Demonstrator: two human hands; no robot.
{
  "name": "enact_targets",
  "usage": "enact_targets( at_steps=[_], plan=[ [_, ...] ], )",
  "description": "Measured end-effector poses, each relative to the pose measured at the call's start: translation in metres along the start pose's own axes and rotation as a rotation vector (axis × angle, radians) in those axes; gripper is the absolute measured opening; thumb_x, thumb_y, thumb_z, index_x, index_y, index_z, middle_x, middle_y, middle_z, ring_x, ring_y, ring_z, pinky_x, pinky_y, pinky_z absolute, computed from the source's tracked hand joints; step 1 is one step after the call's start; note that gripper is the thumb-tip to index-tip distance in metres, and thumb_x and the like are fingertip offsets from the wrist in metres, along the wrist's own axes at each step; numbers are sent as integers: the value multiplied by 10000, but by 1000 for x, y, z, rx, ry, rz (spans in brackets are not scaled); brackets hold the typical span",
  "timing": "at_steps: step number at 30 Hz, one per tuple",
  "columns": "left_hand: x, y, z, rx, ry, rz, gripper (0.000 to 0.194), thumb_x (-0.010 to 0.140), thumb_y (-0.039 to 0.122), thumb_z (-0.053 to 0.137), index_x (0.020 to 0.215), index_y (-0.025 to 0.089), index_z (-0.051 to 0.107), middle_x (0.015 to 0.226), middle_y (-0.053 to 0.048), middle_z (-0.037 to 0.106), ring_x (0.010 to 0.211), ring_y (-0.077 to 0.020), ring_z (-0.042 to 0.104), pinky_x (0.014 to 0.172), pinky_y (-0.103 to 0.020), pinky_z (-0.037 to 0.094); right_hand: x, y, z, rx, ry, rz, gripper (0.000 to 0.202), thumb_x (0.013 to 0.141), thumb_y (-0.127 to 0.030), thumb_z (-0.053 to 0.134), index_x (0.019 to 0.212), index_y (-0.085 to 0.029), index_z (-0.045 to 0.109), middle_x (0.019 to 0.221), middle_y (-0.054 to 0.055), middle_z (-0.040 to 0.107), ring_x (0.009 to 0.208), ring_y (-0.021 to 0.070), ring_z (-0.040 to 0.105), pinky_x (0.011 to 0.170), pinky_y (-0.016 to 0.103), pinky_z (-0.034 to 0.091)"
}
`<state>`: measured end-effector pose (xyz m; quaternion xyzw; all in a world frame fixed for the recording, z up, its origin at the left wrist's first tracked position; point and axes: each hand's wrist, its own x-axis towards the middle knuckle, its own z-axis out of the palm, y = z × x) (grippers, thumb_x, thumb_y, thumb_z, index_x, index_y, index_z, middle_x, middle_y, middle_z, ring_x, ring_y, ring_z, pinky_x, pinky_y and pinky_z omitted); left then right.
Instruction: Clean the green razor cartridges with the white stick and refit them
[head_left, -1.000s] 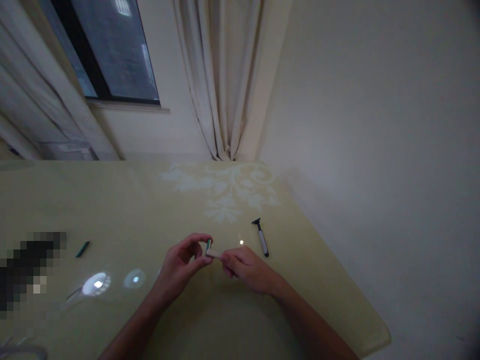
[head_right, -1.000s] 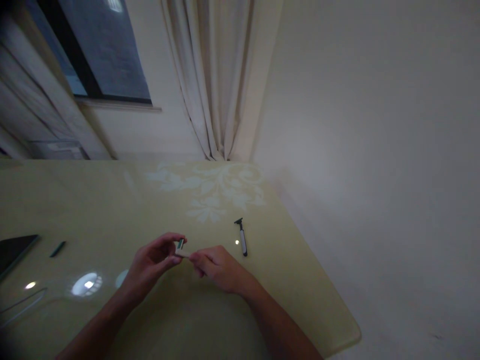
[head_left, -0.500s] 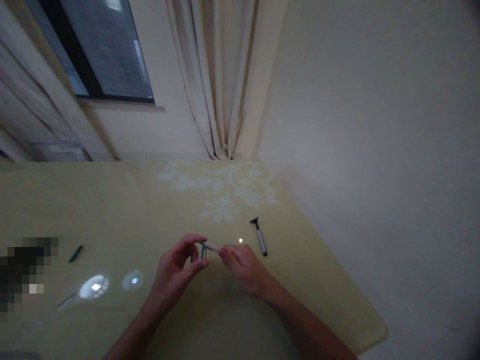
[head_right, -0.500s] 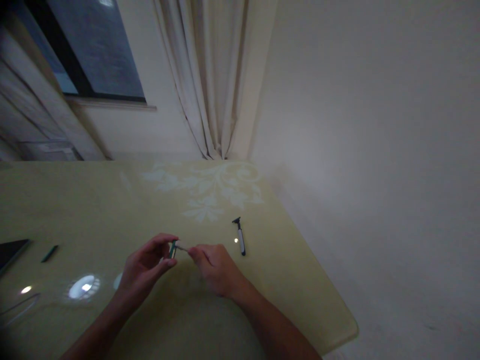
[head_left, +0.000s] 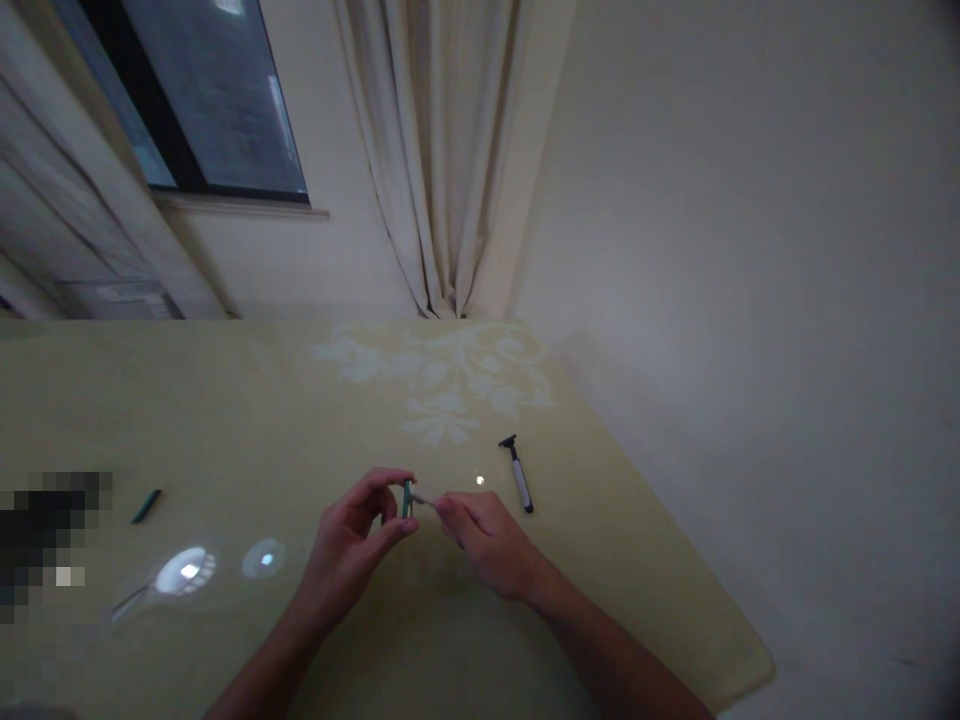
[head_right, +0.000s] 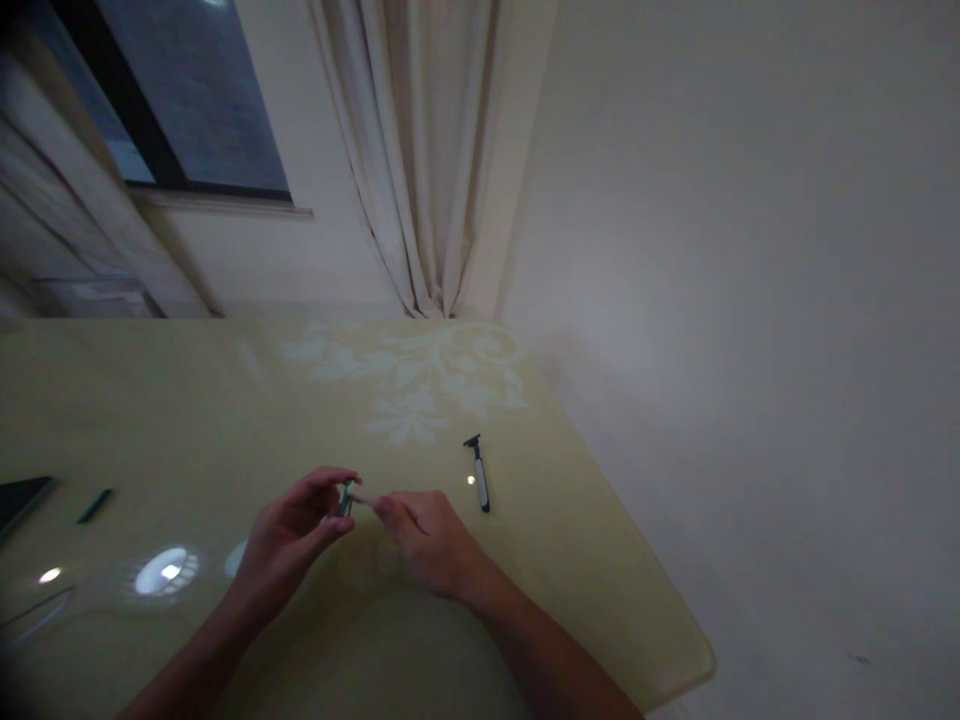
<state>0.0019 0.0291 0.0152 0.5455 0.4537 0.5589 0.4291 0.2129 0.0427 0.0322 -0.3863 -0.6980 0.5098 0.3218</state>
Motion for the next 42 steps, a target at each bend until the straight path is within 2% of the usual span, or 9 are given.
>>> enact_targets(
  at_steps=[2,7,12,17,22,27,32,38,42],
  plan=[
    [0,-1,0,-12,2,-12,347,762,236,884,1095,233,789,700,45,599,659,-140,590,642,-230,485,0,1,2,-12,-20,1,595,1092,-666,409,714,-207,430,671,-40,367,627,129,335,593,300,241],
    [-1,-2,1,-47,4,-27,374,754,255,903,1107,225,781,709,41,602,665,-143,596,630,-229,486,1,2,0,-24,57,13,621,1080,-697,402,696,-209,412,663,-41,358,625,128,337,594,297,246],
    [-2,-5,2,-57,-13,-47,388,765,247,904,1121,223,751,747,31,632,689,-147,607,686,-251,515,-1,0,0,-24,-53,-11,600,1092,-668,418,718,-200,458,658,-42,404,614,121,365,591,288,269],
    [-3,-5,2,-65,13,-32,394,759,253,914,1110,214,739,703,45,604,664,-142,592,640,-236,483,1,0,-3,-70,53,1,626,1086,-692,389,695,-205,437,653,-38,399,626,132,377,602,291,277],
    [-2,-4,3,-82,5,-40,413,757,266,920,1126,214,742,753,31,629,682,-145,591,669,-254,502,0,-3,-2,-60,-26,-28,608,1095,-660,402,705,-200,477,654,-31,444,620,133,402,605,287,298],
    [-1,-8,3,-28,-16,-21,400,757,263,925,1124,213,774,732,36,593,666,-138,562,637,-243,473,2,-2,-3,-106,67,17,649,1074,-721,365,690,-207,459,652,-27,425,637,146,410,613,295,294],
    [0,-9,3,-42,-11,-32,416,751,257,927,1144,230,792,834,9,658,694,-135,581,672,-252,508,2,-1,-3,-80,-3,-23,628,1086,-689,387,704,-201,491,658,-24,457,632,141,420,616,291,308],
    [-1,-10,2,-48,0,-72,419,737,250,931,1136,232,802,856,3,688,698,-130,585,679,-245,514,3,1,-7,-108,106,2,623,1092,-669,380,687,-205,473,648,-23,450,637,147,429,622,295,306],
    [0,-9,3,-70,9,-82,446,719,259,948,1136,221,795,854,0,689,705,-135,582,679,-248,512,2,-1,-6,-107,28,-20,607,1097,-649,393,706,-198,505,657,-23,473,637,142,440,624,290,314]
  ],
)
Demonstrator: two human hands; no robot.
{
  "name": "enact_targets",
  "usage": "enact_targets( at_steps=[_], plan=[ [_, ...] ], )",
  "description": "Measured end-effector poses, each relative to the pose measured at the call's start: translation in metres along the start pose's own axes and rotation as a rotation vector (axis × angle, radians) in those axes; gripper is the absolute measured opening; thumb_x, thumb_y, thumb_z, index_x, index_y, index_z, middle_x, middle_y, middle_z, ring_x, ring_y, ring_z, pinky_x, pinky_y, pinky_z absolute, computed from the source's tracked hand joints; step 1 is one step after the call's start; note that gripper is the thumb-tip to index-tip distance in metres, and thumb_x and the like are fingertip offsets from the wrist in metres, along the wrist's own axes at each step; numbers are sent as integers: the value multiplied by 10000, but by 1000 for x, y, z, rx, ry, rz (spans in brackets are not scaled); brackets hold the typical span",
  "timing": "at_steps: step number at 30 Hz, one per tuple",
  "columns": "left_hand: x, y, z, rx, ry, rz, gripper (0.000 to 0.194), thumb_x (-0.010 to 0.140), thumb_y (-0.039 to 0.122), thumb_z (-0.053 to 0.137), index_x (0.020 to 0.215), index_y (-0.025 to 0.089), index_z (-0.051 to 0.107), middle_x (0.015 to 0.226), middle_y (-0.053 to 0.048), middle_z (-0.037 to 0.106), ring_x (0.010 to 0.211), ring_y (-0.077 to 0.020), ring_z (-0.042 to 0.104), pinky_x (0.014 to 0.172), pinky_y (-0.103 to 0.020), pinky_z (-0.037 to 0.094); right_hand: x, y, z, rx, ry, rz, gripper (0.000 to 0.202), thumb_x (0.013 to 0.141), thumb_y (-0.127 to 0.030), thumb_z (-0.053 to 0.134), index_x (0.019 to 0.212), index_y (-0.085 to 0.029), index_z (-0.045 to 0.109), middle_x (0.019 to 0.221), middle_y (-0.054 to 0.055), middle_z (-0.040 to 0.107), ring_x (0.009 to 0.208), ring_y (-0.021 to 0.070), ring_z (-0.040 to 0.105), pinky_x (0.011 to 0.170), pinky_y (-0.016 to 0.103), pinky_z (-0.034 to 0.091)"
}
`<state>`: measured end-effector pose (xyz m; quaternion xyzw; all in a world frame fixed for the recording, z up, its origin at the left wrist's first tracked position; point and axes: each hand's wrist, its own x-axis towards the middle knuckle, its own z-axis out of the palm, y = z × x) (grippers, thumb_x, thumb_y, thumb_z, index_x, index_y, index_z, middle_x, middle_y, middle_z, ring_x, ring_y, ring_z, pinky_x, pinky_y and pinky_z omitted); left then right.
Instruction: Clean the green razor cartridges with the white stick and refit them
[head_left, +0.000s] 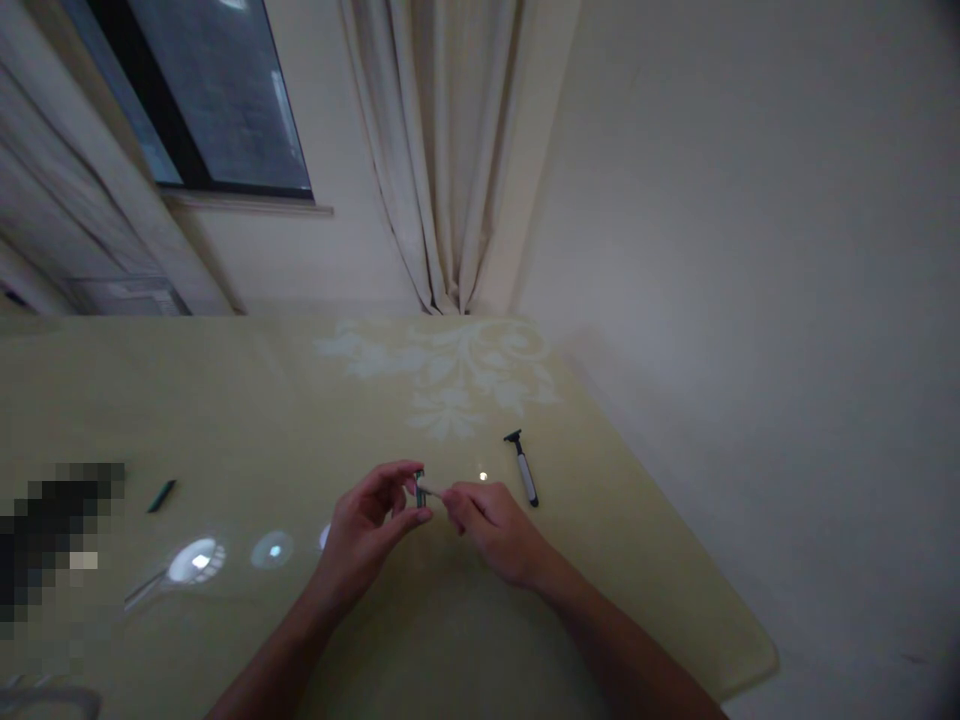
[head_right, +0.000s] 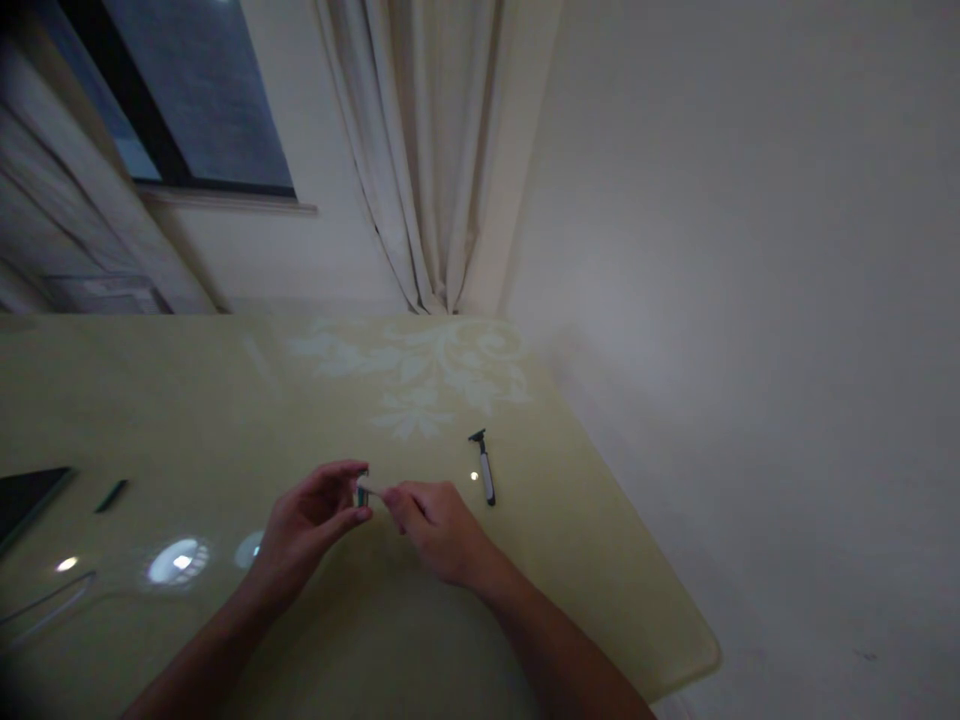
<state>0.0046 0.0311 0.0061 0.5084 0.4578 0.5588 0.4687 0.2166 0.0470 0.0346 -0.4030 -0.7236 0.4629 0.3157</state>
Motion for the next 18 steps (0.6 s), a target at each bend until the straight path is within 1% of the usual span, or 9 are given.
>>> enact_targets(
  at_steps=[2,6,11,12,16,18],
  plan=[
    [0,0,0,-8,2,-14,447,719,269,950,1135,217,793,839,4,678,692,-131,569,659,-241,498,0,0,0,-27,-3,4,615,1094,-657,390,703,-198,507,648,-24,467,631,141,438,618,290,306],
    [1,0,1,-33,0,-35,456,715,283,956,1135,215,792,834,6,666,661,-120,547,613,-226,466,2,1,-1,-48,78,26,637,1088,-680,374,683,-201,490,640,-22,460,633,146,441,621,296,304],
    [2,3,3,-57,-4,-43,459,699,284,958,1120,202,794,818,0,655,674,-130,557,617,-229,477,0,2,2,-2,-8,-3,609,1096,-656,392,708,-200,501,654,-27,458,629,140,429,611,290,302],
    [2,3,3,-58,-5,-44,456,698,282,956,1117,200,795,818,1,656,669,-128,555,613,-227,474,0,2,2,-9,-4,-2,607,1097,-652,392,706,-200,496,652,-27,454,629,140,429,610,291,298],
    [2,5,4,-41,-13,-40,427,714,266,936,1115,205,801,814,6,659,656,-122,549,613,-227,470,1,3,2,-20,77,18,617,1097,-656,377,689,-204,477,645,-25,449,635,146,435,622,296,302],
    [2,5,4,-30,-14,-30,430,714,253,933,1120,207,801,801,10,658,668,-128,561,627,-232,481,1,1,2,2,60,13,614,1096,-658,380,693,-205,476,652,-24,447,638,147,430,621,295,304]
  ],
)
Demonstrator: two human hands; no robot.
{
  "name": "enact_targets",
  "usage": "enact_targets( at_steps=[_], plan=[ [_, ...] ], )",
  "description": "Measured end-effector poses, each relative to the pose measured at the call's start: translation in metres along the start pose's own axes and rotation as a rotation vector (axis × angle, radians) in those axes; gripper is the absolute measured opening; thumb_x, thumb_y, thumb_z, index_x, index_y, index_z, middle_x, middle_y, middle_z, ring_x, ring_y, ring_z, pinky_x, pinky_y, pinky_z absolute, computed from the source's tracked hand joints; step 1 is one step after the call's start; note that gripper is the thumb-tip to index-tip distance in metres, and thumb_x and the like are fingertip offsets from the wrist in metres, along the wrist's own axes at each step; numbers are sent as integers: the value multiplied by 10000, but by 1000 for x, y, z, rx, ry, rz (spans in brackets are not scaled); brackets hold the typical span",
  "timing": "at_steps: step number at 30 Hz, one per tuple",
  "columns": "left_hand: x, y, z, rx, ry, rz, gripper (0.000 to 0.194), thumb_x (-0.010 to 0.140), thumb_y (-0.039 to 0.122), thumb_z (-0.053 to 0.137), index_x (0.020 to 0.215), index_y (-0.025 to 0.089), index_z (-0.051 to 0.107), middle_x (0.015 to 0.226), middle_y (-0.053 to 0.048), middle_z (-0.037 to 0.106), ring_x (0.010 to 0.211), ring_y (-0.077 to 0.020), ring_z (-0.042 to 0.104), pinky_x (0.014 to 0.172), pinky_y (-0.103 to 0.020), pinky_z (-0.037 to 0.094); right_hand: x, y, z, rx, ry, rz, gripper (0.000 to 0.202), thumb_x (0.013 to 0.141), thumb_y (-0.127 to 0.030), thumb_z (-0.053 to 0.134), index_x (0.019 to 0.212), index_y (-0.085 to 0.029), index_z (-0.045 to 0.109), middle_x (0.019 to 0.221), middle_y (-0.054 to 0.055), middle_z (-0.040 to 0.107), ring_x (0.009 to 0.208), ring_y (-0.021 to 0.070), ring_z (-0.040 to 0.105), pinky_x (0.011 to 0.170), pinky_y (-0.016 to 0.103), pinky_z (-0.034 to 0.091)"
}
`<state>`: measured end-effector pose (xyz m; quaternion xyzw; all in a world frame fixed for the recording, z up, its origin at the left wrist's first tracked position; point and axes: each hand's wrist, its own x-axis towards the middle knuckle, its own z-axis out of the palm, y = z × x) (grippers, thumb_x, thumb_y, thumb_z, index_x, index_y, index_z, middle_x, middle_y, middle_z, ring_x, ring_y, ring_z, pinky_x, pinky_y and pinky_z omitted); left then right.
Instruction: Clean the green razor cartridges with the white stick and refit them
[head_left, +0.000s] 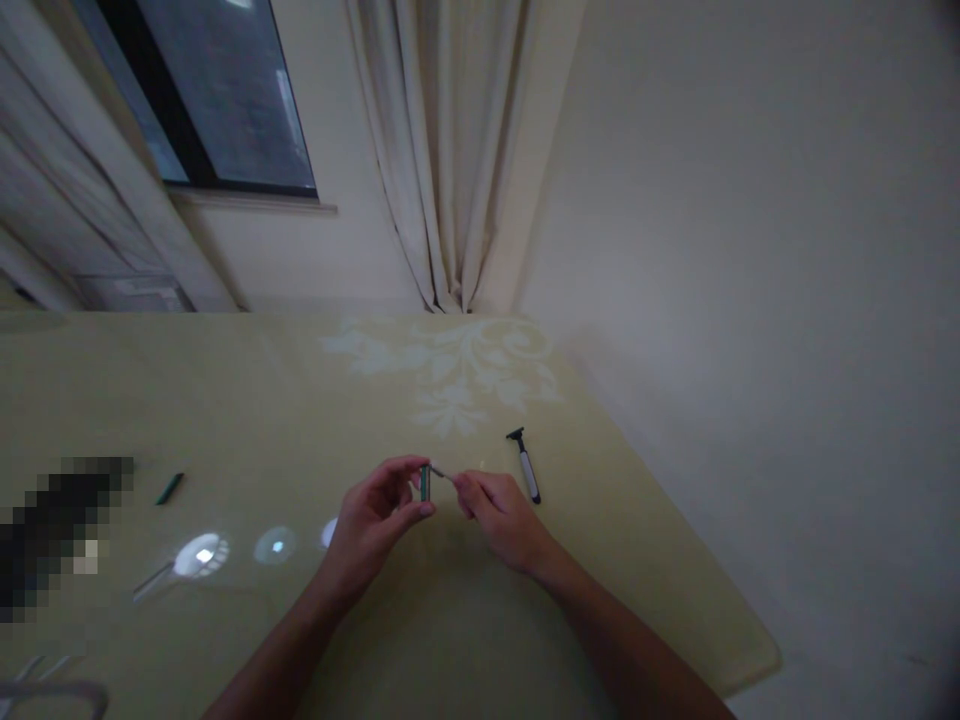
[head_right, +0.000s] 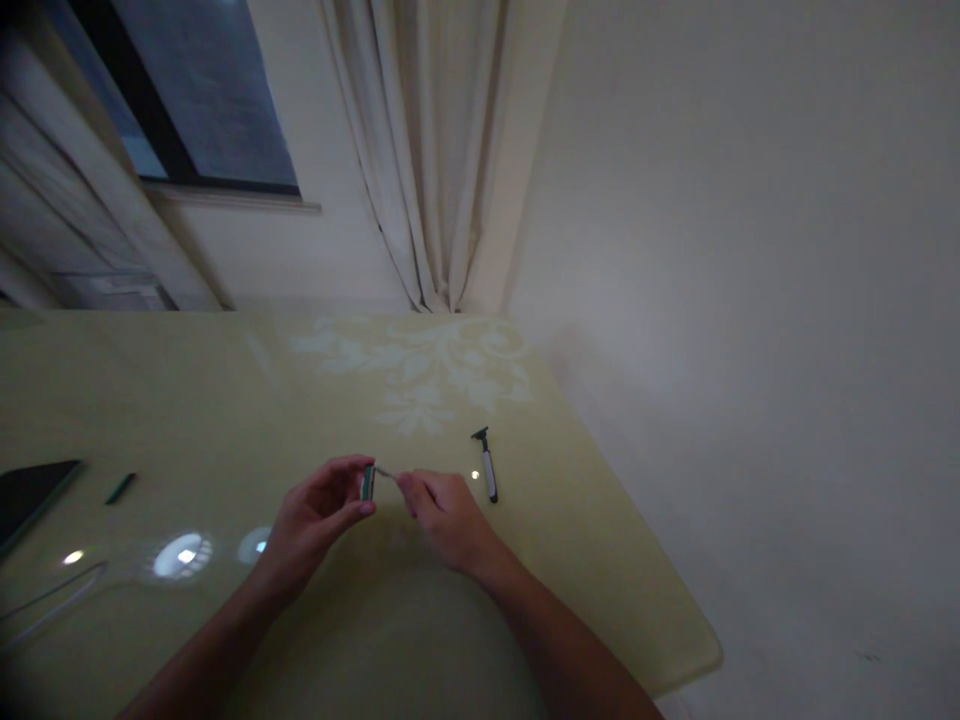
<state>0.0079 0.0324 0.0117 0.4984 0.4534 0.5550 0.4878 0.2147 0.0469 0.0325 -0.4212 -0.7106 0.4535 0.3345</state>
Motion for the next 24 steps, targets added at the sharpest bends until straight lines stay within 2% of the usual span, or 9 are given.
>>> enact_targets(
  at_steps=[3,8,14,19,24],
  plan=[
    [-1,1,1,-1,6,-4,440,699,235,933,1118,206,800,774,15,649,678,-137,578,639,-239,498,-1,-1,2,-1,-42,-10,604,1096,-656,386,700,-208,466,658,-26,434,639,144,411,613,295,294],
    [-3,4,3,-1,14,12,418,693,227,925,1096,204,815,786,4,660,669,-139,574,630,-243,505,0,2,2,-25,61,23,630,1088,-691,365,705,-207,489,659,-17,468,644,153,445,628,303,312],
    [-4,5,2,2,14,25,414,707,223,933,1106,238,825,808,10,659,684,-132,573,647,-235,489,-4,1,7,12,17,-6,618,1090,-686,376,707,-209,463,662,-27,437,640,143,414,621,302,294],
    [-5,6,2,12,9,30,397,714,234,930,1099,240,834,808,12,643,682,-132,562,645,-238,484,-4,1,6,19,102,12,628,1079,-704,374,707,-209,471,663,-22,445,638,147,418,617,302,296],
    [-6,5,2,0,15,18,404,713,226,928,1104,238,831,726,32,601,686,-142,574,653,-238,488,-7,-2,8,37,7,-4,596,1101,-650,396,707,-207,461,654,-34,423,628,136,401,611,295,286]
  ],
)
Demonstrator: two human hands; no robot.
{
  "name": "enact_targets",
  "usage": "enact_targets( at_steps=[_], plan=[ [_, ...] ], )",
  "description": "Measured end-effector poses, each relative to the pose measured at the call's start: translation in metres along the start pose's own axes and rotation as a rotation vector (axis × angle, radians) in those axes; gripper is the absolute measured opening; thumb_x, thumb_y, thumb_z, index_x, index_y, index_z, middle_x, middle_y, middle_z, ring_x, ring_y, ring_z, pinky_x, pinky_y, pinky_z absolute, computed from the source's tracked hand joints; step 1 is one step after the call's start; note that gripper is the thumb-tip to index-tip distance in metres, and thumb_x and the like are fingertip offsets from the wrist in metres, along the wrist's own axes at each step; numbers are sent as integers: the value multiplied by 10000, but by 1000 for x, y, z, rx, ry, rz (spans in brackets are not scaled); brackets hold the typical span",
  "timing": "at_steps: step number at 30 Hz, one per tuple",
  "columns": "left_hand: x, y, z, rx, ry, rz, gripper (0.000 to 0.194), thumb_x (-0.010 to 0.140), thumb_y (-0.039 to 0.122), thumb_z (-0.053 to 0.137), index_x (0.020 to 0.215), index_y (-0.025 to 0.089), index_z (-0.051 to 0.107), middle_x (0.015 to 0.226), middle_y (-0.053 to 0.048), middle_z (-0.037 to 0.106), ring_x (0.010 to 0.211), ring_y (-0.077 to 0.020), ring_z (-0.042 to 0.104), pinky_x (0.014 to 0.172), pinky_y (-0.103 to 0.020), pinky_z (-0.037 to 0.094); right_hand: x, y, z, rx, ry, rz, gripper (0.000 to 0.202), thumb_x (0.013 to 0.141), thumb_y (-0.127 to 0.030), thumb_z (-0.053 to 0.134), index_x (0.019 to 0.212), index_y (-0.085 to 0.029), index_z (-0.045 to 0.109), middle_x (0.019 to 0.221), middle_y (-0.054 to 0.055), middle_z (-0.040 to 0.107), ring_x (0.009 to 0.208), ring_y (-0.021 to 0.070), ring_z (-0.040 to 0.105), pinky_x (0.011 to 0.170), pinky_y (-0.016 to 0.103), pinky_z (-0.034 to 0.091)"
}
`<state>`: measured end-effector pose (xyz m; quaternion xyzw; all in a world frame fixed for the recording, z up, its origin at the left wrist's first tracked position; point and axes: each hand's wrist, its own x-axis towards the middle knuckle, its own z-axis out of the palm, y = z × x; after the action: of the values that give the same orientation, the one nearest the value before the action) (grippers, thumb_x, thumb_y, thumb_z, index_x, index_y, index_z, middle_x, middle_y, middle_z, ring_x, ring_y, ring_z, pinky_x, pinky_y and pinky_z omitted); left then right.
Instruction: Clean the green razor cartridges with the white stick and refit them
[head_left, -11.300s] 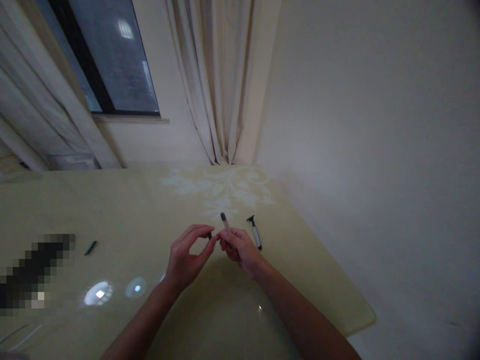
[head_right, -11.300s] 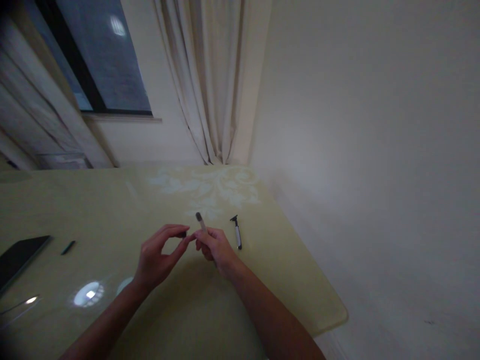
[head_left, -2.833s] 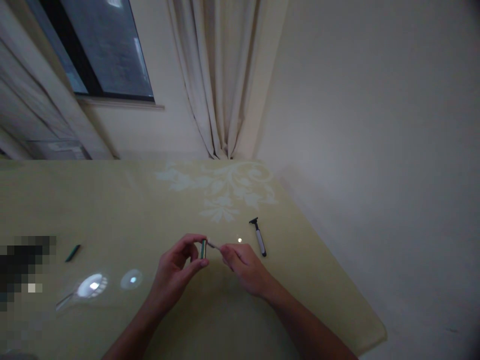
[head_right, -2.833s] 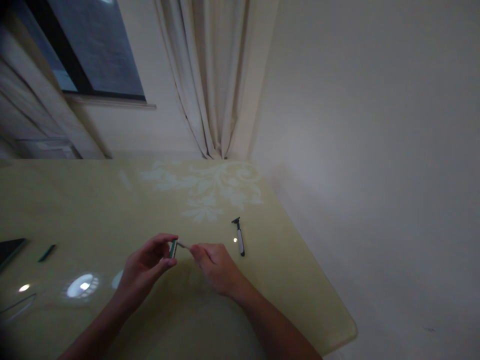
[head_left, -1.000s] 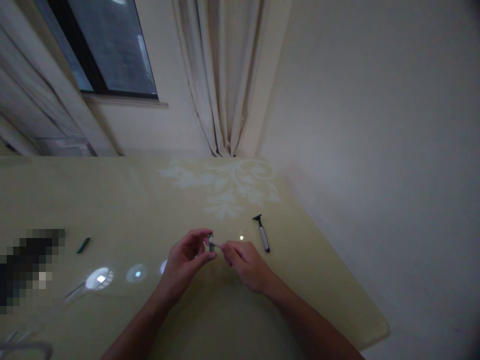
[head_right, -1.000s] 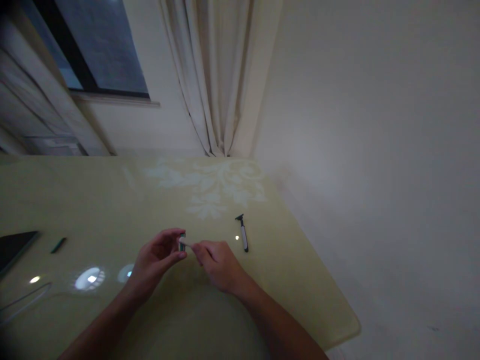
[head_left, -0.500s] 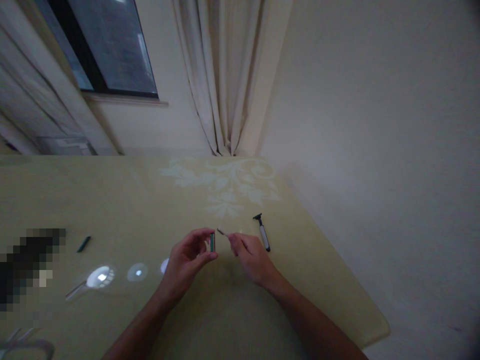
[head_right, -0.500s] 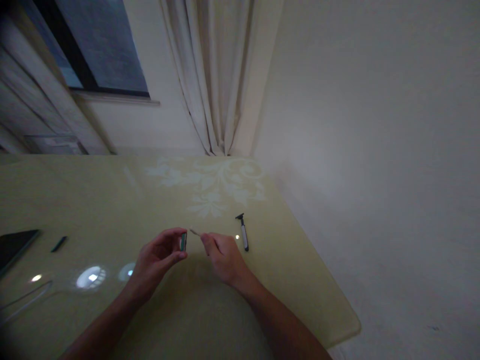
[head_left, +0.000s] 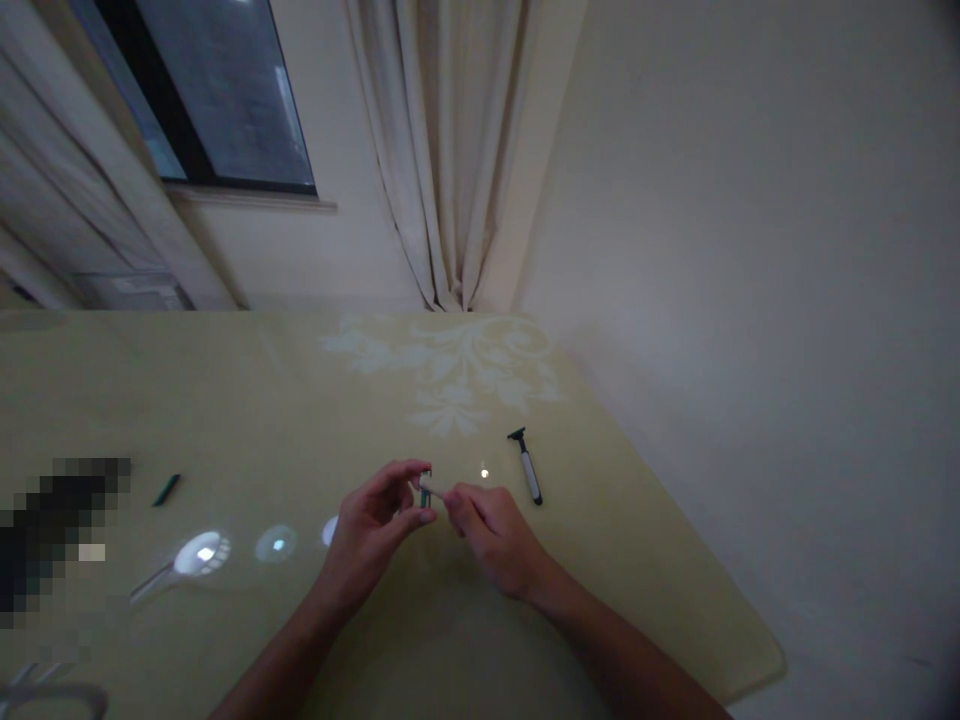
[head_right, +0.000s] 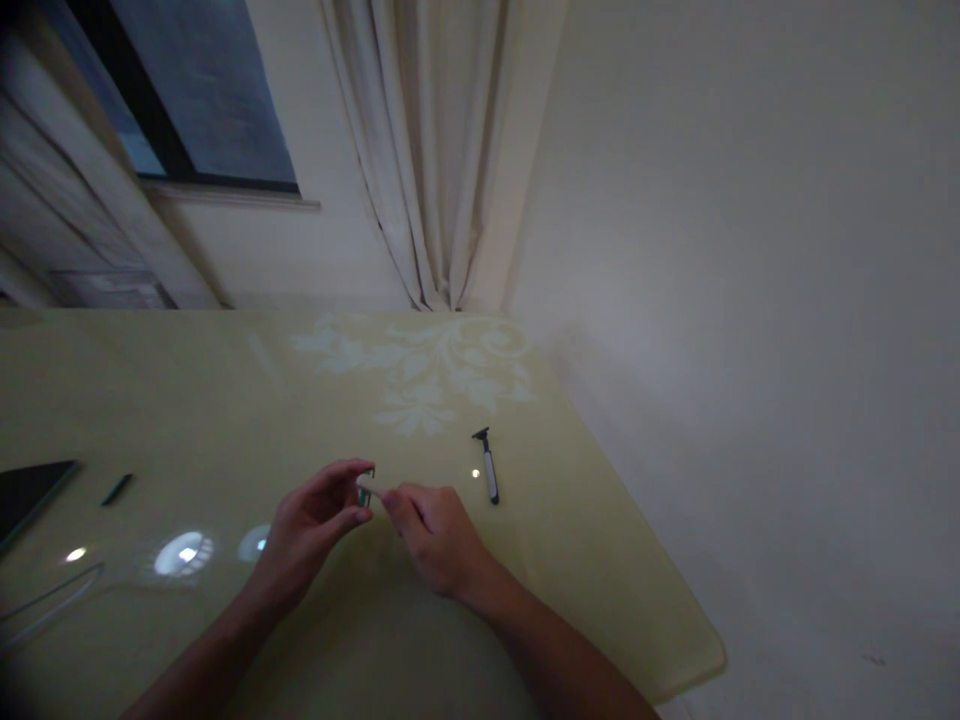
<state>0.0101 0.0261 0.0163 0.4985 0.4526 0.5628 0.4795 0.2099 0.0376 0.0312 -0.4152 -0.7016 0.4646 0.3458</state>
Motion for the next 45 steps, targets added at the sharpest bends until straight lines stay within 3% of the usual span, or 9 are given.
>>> enact_targets(
  at_steps=[6,11,17,23,28,34,39,45],
  plan=[
    [1,0,-1,32,23,-1,423,689,233,939,1100,233,838,781,17,649,664,-131,563,633,-236,486,0,1,0,-13,109,15,601,1094,-664,394,712,-207,469,655,-31,438,632,140,415,614,296,295],
    [0,1,-1,42,23,37,398,724,223,917,1113,241,834,716,42,586,665,-131,559,639,-231,481,-3,-4,3,-28,-10,-19,581,1106,-623,407,716,-200,490,638,-39,436,605,129,404,600,295,267],
    [0,5,-1,65,23,104,365,742,218,911,1096,267,838,770,38,590,656,-116,545,622,-218,467,-2,-4,-1,-48,74,6,591,1105,-634,394,716,-199,490,654,-26,460,633,138,434,611,296,283],
    [-1,3,-3,75,38,130,369,747,201,909,1099,279,831,831,32,604,680,-116,556,656,-221,485,-5,-7,-1,-51,-71,-6,594,1098,-639,411,709,-197,490,618,-42,423,580,121,388,578,293,252],
    [-2,2,-5,77,39,145,369,747,212,921,1098,284,829,817,40,586,668,-107,540,634,-207,468,-2,-6,-4,-31,14,-2,606,1100,-649,397,698,-200,456,641,-36,412,618,128,391,594,293,263],
    [-1,4,-4,49,58,142,364,730,215,932,1073,287,834,787,44,584,676,-113,549,640,-205,473,-6,-8,0,-7,-96,-3,600,1094,-656,412,714,-197,483,631,-40,416,594,123,388,579,291,250],
    [-1,1,-6,79,40,144,376,747,213,924,1101,304,834,821,41,588,673,-106,539,637,-204,462,-3,-7,0,25,4,7,613,1098,-659,402,693,-201,449,652,-35,407,624,128,384,595,293,263],
    [0,1,-5,81,32,151,373,748,207,918,1099,305,839,894,20,635,697,-115,562,670,-224,485,-5,-9,2,45,-93,8,624,1084,-687,403,704,-198,482,640,-37,416,599,124,381,579,289,266]
  ],
)
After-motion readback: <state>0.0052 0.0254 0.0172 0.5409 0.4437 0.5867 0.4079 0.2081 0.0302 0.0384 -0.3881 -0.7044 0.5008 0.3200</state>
